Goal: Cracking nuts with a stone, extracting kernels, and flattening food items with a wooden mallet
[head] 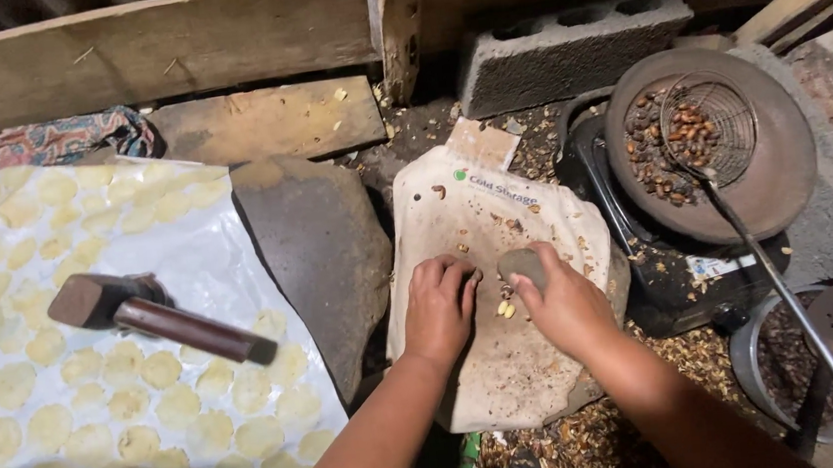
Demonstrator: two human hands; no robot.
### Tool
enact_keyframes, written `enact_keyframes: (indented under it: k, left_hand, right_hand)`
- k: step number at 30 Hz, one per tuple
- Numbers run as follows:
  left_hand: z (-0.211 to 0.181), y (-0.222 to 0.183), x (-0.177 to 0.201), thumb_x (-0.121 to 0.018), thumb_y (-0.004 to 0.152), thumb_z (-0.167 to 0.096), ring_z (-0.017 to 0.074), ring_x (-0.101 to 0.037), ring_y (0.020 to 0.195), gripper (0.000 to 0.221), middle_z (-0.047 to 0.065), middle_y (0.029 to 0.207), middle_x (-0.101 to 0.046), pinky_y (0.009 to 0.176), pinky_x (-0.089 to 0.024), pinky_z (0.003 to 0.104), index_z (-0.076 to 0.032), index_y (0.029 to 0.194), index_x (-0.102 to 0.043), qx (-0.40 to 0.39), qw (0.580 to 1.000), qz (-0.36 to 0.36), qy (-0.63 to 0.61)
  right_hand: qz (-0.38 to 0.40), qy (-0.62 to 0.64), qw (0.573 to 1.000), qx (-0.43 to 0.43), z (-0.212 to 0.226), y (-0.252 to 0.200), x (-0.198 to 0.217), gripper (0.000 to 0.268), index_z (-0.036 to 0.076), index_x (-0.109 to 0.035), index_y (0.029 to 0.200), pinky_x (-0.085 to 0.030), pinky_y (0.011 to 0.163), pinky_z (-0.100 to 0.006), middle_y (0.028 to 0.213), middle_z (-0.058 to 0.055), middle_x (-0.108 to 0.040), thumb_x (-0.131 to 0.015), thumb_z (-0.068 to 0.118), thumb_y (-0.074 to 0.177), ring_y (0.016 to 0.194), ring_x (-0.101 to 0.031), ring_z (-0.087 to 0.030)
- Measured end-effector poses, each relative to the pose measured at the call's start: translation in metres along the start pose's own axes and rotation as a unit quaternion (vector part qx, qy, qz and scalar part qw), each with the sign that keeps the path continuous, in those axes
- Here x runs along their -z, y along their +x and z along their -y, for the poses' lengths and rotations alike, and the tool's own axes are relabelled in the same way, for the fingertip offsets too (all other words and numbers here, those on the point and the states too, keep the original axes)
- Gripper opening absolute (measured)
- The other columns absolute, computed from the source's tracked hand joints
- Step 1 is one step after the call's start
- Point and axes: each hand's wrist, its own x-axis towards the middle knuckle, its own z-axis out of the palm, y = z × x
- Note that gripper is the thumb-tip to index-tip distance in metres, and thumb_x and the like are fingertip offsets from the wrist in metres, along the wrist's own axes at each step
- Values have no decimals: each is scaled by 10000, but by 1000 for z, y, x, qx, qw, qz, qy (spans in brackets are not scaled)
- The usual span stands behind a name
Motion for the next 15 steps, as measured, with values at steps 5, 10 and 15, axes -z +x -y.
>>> enact_keyframes:
  k: [5,10,15]
  left_hand:
    - [-5,4,-4,-682,951,-285,289,-549,1205,223,42,1143,-598,1027,-467,427,-240,1169,-677,8,1000,2,8]
    - [9,18,-13,-719,924,-377,265,-567,1136,157,16,1089,-611,964,-462,417,-255,1023,-716,4,999,13,41]
    - [1,20,-28,-761,856,-438,218,-514,1169,121,-60,1118,-570,1010,-387,414,-369,953,-737,25,998,39,30]
  right_hand:
    - [16,-57,998,-14,4,-10,6,536,257,-453,1432,-559,914,-556,1194,-192,-681,-541,468,947,1040,-720,-438]
    - [26,-126,991,38,-8,-16,-6,531,297,-412,1458,-586,848,-565,1121,-151,-658,-508,457,961,960,-740,-440]
    - [62,-64,995,-54,-3,-12,16,492,294,-415,1430,-568,897,-575,1172,-189,-683,-503,455,972,1056,-719,-451]
